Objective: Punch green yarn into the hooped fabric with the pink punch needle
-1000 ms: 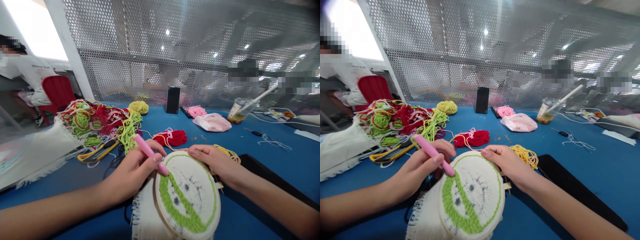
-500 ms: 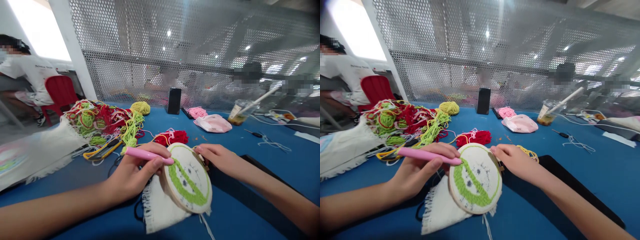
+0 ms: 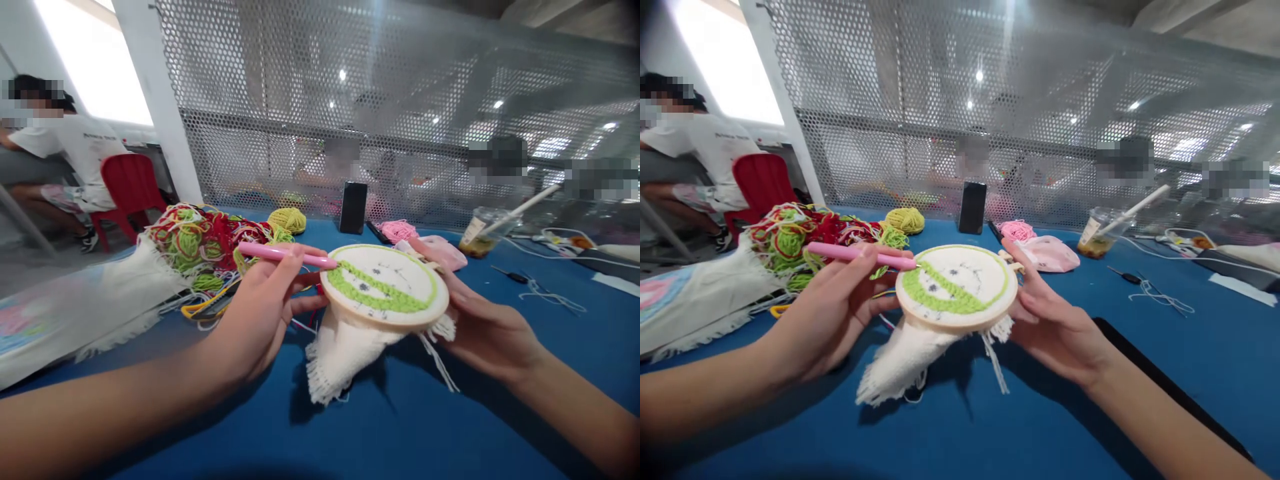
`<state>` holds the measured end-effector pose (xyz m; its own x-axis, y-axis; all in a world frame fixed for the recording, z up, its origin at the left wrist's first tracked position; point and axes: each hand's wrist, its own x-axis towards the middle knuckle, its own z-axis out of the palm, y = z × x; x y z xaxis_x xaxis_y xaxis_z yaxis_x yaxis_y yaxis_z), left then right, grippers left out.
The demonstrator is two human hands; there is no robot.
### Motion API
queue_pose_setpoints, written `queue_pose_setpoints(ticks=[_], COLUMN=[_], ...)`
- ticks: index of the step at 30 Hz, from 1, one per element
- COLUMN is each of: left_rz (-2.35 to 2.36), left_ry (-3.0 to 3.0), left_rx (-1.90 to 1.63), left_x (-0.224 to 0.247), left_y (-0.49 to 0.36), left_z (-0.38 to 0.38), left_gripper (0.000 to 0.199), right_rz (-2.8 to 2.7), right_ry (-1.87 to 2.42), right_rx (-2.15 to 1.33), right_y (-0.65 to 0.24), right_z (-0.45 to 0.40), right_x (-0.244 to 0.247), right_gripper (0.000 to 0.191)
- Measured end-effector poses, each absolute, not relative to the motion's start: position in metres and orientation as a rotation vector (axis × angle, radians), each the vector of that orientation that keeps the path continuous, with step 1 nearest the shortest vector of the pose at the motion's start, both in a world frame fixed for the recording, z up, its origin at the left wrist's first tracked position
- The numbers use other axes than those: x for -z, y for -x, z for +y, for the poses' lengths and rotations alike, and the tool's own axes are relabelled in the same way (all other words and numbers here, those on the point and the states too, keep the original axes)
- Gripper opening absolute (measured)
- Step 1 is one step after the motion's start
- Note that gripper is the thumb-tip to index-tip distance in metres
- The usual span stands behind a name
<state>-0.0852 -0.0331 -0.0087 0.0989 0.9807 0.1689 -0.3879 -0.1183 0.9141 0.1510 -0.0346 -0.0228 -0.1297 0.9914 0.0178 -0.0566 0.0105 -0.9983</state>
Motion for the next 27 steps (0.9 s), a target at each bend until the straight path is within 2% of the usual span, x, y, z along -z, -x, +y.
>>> queue_pose_setpoints(ticks=[5,9,16,27], left_rz=[0.789,0.739,0.633,0.619], left_ry=[-1.109,-1.210,-1.187,-1.155], left_rx=[-1.269,-1.277,-1.251,-1.192], left_x=[0.010,0.012,0.015,0.019], left_y=[0.086,0.086,0.083,0.082], left_z=[-0.038,-0.038,-0.036,-0.038], left_gripper=[0.021,0.022,0.021,0.021], right_rz=[-0.964,-0.859,-0.901,-0.865], right_ry=[0.858,0.840,0.883,0.908], right_rx=[-1.588,-1.690,-1.614,-1.693], right_y=[-0.140,-0.137,-0.130,-0.125], right_z=[-0.035,-0.034,-0.030,-0.031], right_x=[0.019,0.016,0.028,0.032], right_gripper=[0.045,0.037,0.047,0.050])
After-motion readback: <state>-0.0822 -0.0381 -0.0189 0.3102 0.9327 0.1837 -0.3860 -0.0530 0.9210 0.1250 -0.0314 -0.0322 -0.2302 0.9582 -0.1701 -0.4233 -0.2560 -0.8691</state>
